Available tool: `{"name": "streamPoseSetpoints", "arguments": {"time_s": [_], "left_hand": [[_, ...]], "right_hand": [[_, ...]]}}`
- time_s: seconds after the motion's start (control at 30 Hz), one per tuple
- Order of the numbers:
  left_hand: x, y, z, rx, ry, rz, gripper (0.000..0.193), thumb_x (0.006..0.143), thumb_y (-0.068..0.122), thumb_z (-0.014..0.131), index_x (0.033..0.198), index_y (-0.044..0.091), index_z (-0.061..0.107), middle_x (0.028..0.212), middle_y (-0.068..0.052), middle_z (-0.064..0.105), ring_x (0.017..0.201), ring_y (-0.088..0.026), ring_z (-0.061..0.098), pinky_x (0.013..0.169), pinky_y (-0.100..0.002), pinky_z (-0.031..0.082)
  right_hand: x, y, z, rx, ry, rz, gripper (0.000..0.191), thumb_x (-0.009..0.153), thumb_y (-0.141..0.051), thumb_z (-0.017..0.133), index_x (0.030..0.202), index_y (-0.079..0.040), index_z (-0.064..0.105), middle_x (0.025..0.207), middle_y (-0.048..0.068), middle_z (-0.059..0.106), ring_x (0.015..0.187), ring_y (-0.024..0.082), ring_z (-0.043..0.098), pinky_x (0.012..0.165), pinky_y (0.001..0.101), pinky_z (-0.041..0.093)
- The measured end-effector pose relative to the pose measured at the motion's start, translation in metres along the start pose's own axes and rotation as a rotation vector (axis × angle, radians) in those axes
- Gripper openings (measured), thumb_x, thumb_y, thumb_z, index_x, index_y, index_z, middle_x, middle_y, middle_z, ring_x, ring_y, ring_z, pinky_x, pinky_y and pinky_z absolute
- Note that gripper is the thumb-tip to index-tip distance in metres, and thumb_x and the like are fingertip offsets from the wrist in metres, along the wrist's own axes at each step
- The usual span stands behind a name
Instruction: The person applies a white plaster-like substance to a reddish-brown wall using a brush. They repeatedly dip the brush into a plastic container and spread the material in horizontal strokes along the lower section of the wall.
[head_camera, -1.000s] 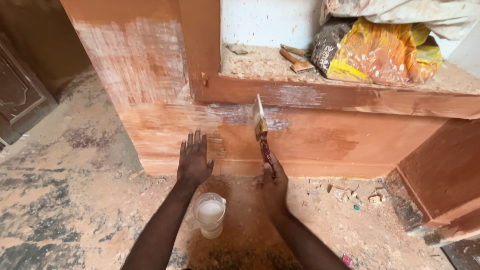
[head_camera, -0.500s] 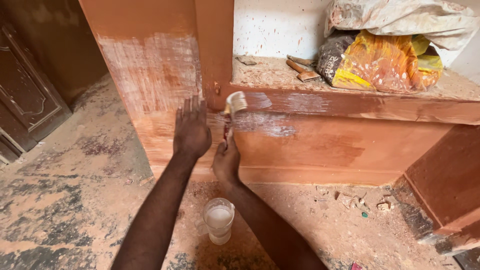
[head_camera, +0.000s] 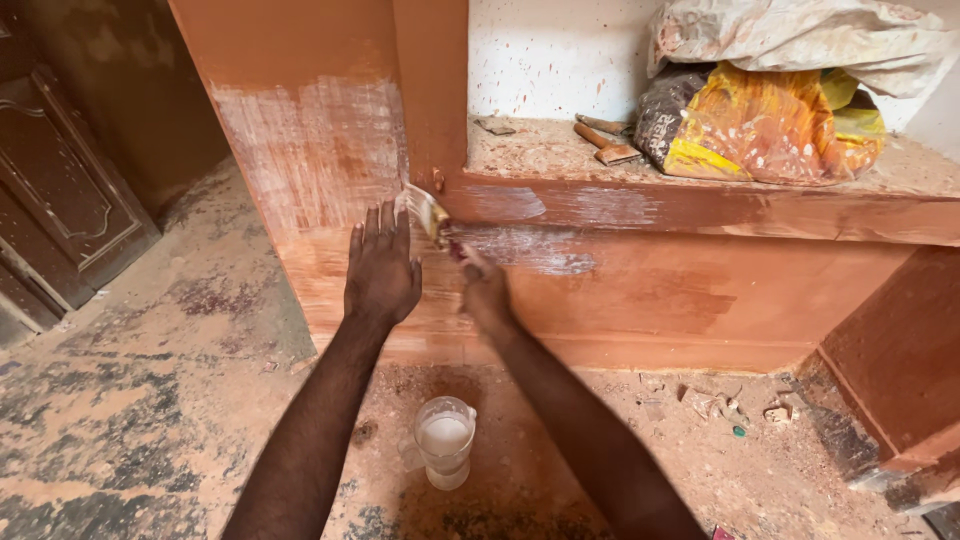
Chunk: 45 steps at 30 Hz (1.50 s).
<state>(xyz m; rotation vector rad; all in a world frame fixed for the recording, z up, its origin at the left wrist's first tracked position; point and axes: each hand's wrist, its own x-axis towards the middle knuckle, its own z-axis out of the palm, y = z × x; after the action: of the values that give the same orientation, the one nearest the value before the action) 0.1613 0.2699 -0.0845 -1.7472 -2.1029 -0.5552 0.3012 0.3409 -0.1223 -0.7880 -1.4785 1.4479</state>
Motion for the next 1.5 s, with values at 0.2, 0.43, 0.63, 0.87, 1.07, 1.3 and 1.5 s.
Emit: {"name": "streamPoseSetpoints", "arguments": {"time_s": [0.2, 0.43, 0.63, 0.87, 1.07, 1.3, 1.5], "left_hand": [[-0.004, 0.011, 0.019, 0.055, -0.054, 0.008, 0.076, 0.099, 0.030, 0.051, 0.159, -0.002, 0.017, 0.170, -0.020, 0.009, 0.157, -0.034, 0.006, 0.126, -0.050, 0.007], [0.002, 0.016, 0.039, 0.034, -0.061, 0.022, 0.081, 0.097, 0.028, 0.052, 0.160, -0.002, 0.012, 0.169, -0.019, 0.008, 0.157, -0.034, 0.006, 0.126, -0.049, 0.008], [0.003, 0.016, 0.041, 0.025, -0.017, 0.032, 0.080, 0.095, 0.024, 0.053, 0.160, -0.003, 0.014, 0.171, -0.020, 0.008, 0.157, -0.035, 0.007, 0.125, -0.050, 0.009], [-0.001, 0.000, 0.032, 0.013, -0.048, -0.024, 0.077, 0.096, 0.023, 0.051, 0.159, -0.003, 0.015, 0.170, -0.019, 0.006, 0.157, -0.034, 0.004, 0.126, -0.050, 0.007], [-0.009, -0.021, 0.014, 0.036, 0.014, -0.076, 0.077, 0.097, 0.022, 0.047, 0.159, -0.004, 0.011, 0.169, -0.022, 0.005, 0.156, -0.035, 0.002, 0.125, -0.049, 0.004], [-0.012, -0.021, 0.008, -0.002, 0.040, -0.101, 0.078, 0.094, 0.016, 0.047, 0.160, -0.005, 0.009, 0.170, -0.023, 0.005, 0.158, -0.035, 0.003, 0.126, -0.047, 0.004], [-0.009, 0.000, 0.024, 0.012, 0.018, -0.053, 0.079, 0.090, 0.010, 0.047, 0.160, -0.004, 0.012, 0.170, -0.022, 0.007, 0.158, -0.035, 0.007, 0.127, -0.048, 0.007]], "right_hand": [[0.008, 0.002, -0.107, 0.038, 0.086, -0.072, 0.043, 0.102, -0.014, 0.050, 0.144, -0.008, 0.057, 0.070, -0.002, 0.053, 0.047, 0.008, 0.045, 0.038, 0.0264, 0.043], [-0.038, 0.013, -0.163, 0.082, 0.325, -0.128, 0.039, 0.106, -0.017, 0.049, 0.142, -0.005, 0.060, 0.072, -0.002, 0.049, 0.047, 0.006, 0.038, 0.038, 0.0261, 0.036], [-0.047, 0.047, -0.111, -0.169, 0.465, -0.175, 0.027, 0.109, -0.020, 0.047, 0.125, -0.001, 0.058, 0.075, -0.001, 0.052, 0.053, 0.007, 0.045, 0.041, 0.0272, 0.040], [-0.002, 0.037, 0.008, -0.316, 0.326, -0.202, 0.053, 0.106, -0.012, 0.040, 0.157, -0.002, 0.029, 0.080, 0.003, 0.059, 0.057, 0.008, 0.052, 0.041, 0.0278, 0.044], [-0.008, 0.026, 0.065, -0.399, 0.060, -0.046, 0.053, 0.110, -0.017, 0.039, 0.160, -0.007, 0.030, 0.082, 0.009, 0.063, 0.048, 0.010, 0.047, 0.038, 0.0268, 0.042], [-0.013, 0.016, 0.057, -0.092, -0.055, 0.047, 0.057, 0.104, -0.017, 0.045, 0.159, -0.014, 0.032, 0.092, 0.005, 0.065, 0.048, 0.007, 0.049, 0.039, 0.0241, 0.045], [0.013, 0.019, -0.032, -0.010, -0.009, 0.035, 0.055, 0.103, -0.011, 0.047, 0.157, -0.009, 0.041, 0.077, 0.005, 0.056, 0.049, 0.009, 0.044, 0.040, 0.0256, 0.046]]}}
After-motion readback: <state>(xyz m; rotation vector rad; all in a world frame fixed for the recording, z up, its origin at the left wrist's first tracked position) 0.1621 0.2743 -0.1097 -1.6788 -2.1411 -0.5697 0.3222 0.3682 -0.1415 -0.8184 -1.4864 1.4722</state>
